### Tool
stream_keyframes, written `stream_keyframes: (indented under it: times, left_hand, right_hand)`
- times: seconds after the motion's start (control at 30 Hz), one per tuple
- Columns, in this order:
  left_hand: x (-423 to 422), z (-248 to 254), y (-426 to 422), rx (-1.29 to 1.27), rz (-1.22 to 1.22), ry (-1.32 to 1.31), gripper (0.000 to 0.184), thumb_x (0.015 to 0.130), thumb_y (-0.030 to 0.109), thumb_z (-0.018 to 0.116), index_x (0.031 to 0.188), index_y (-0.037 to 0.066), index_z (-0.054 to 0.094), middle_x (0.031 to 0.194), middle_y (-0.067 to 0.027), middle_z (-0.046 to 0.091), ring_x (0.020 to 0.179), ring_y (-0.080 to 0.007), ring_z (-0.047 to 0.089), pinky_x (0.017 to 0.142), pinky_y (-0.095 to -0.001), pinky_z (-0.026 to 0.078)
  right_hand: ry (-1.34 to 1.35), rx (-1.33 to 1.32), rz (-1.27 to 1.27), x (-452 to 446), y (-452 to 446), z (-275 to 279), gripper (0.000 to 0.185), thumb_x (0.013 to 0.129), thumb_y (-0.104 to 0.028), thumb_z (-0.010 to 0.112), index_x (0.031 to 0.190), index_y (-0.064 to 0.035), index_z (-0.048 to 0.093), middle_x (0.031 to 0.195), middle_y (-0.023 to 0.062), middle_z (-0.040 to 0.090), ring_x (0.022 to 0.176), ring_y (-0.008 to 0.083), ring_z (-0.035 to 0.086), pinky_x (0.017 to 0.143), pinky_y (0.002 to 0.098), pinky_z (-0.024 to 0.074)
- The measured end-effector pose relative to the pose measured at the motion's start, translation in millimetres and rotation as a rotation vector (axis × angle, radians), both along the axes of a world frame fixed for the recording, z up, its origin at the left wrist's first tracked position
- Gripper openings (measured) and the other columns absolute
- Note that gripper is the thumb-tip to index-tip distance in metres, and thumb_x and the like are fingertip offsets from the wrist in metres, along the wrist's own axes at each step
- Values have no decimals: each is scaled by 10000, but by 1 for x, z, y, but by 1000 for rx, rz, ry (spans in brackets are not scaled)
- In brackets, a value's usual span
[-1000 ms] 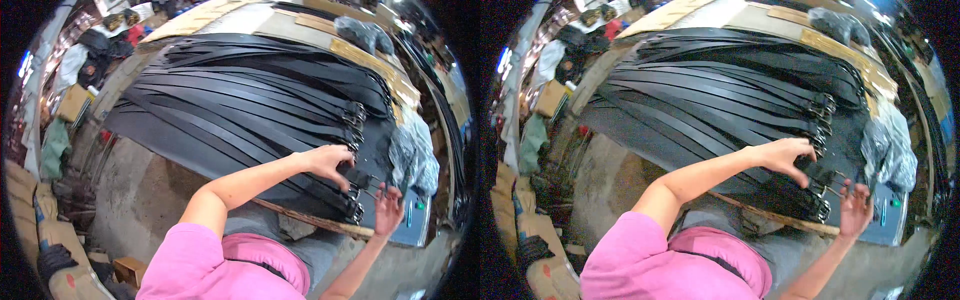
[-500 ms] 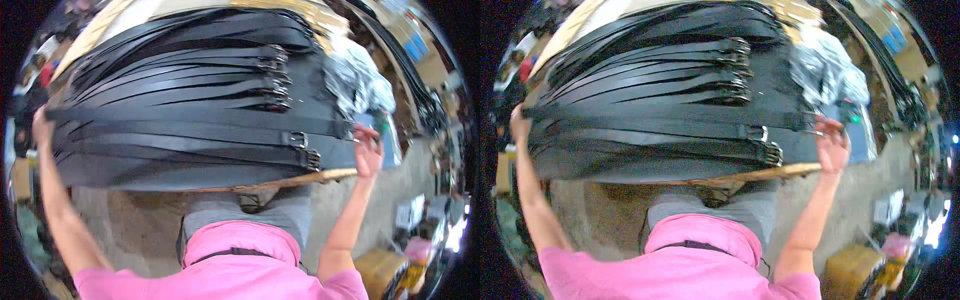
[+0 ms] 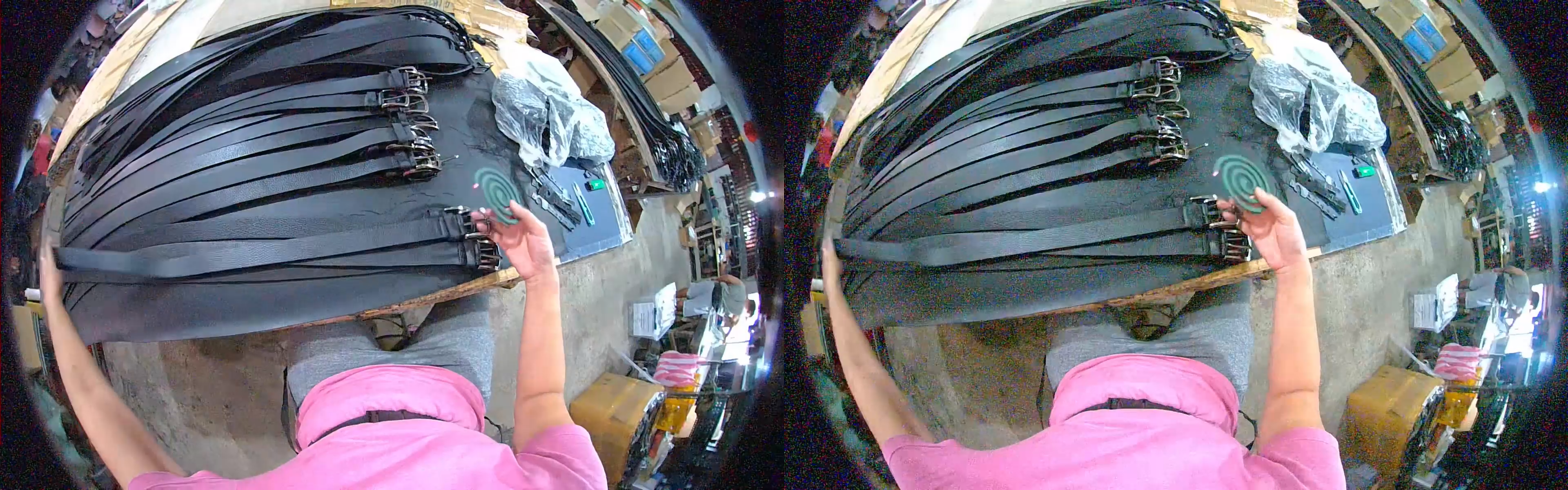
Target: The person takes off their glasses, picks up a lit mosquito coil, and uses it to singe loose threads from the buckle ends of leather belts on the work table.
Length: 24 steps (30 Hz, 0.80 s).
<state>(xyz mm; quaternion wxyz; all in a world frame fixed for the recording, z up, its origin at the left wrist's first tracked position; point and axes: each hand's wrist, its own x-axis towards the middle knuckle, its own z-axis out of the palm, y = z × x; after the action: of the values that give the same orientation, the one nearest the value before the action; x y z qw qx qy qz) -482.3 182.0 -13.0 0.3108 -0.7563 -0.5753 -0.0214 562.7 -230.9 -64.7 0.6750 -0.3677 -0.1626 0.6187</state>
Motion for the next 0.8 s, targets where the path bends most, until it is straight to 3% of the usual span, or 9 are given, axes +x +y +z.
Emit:
stream_keyframes:
  times: [0.07, 0.13, 0.2, 0.33, 0.5, 0.57, 0.63, 0.67, 0.8]
  left_hand:
    - [42, -20, -27, -453, 174, -602, 519, 841, -35, 416, 1343, 59, 510, 1335, -199, 546, 1262, -321, 501, 1087, -412, 389]
    - [33, -80, 8, -662, 732, -1159, 331, 935, 202, 477, 1145, 25, 662, 1116, -156, 656, 1128, -270, 571, 1006, -405, 426]
    - [60, -83, -8, -641, 333, -354, 329, 891, 47, 495, 1181, -27, 632, 1222, -189, 659, 1139, -281, 618, 989, -393, 457]
    - [108, -114, -6, -396, 248, -419, 418, 915, 65, 504, 1327, 12, 553, 1241, -256, 638, 1198, -348, 608, 1014, -414, 462]
    - [311, -73, -91, -342, 303, -479, 480, 957, 397, 519, 1236, 28, 648, 1241, -228, 646, 1187, -385, 596, 1020, -461, 460]
    - [318, -105, -90, -283, 490, -471, 488, 980, 430, 510, 1291, 66, 605, 1327, -226, 571, 1256, -440, 520, 1046, -599, 415]
    - [331, -108, -107, -238, 600, -619, 565, 999, 455, 489, 1460, 133, 435, 1558, -191, 324, 1445, -451, 264, 1073, -705, 310]
    - [329, -116, -110, -199, 577, -699, 655, 983, 505, 502, 1515, 155, 347, 1603, -195, 229, 1483, -459, 152, 1110, -692, 258]
    - [321, -113, -119, 71, 678, -878, 701, 966, 506, 539, 1525, 133, 338, 1603, -254, 191, 1495, -460, 113, 1127, -685, 217]
  right_hand:
    - [-101, -53, -1, -2, 0, 2, 368, 990, -211, 550, 1249, 48, 587, 1161, 194, 688, 1104, 330, 658, 936, 409, 532]
    - [-151, -31, 22, 3, -4, 4, 379, 991, -212, 551, 1276, 36, 578, 1191, 182, 684, 1104, 305, 663, 932, 400, 537]
    - [-159, -60, -14, 9, -7, 4, 378, 993, -215, 551, 1277, 33, 577, 1192, 176, 684, 1112, 308, 661, 932, 399, 539]
    - [-212, -76, -145, 15, -11, -10, 354, 980, -165, 569, 1257, 55, 575, 1182, 188, 678, 1081, 295, 668, 949, 421, 541]
    - [-373, -25, -467, 48, -35, -42, 247, 968, -145, 596, 1147, 22, 631, 1174, 157, 666, 1098, 277, 642, 1032, 479, 489]
    - [-475, 75, -324, 16, -23, -1, 350, 1003, -155, 533, 1274, 63, 573, 1278, 190, 628, 1245, 332, 581, 1081, 469, 465]
    - [-402, 186, -308, -10, -11, 4, 349, 1024, -164, 515, 1291, 58, 557, 1289, 190, 623, 1255, 346, 573, 1096, 462, 461]
    - [-376, 183, -289, -19, -5, -2, 337, 1023, -162, 522, 1280, 52, 563, 1280, 186, 627, 1245, 337, 580, 1091, 455, 466]
    - [-399, 103, -397, -33, 1, -38, 267, 1004, -148, 581, 1207, 26, 594, 1197, 147, 655, 1133, 248, 633, 1012, 401, 515]
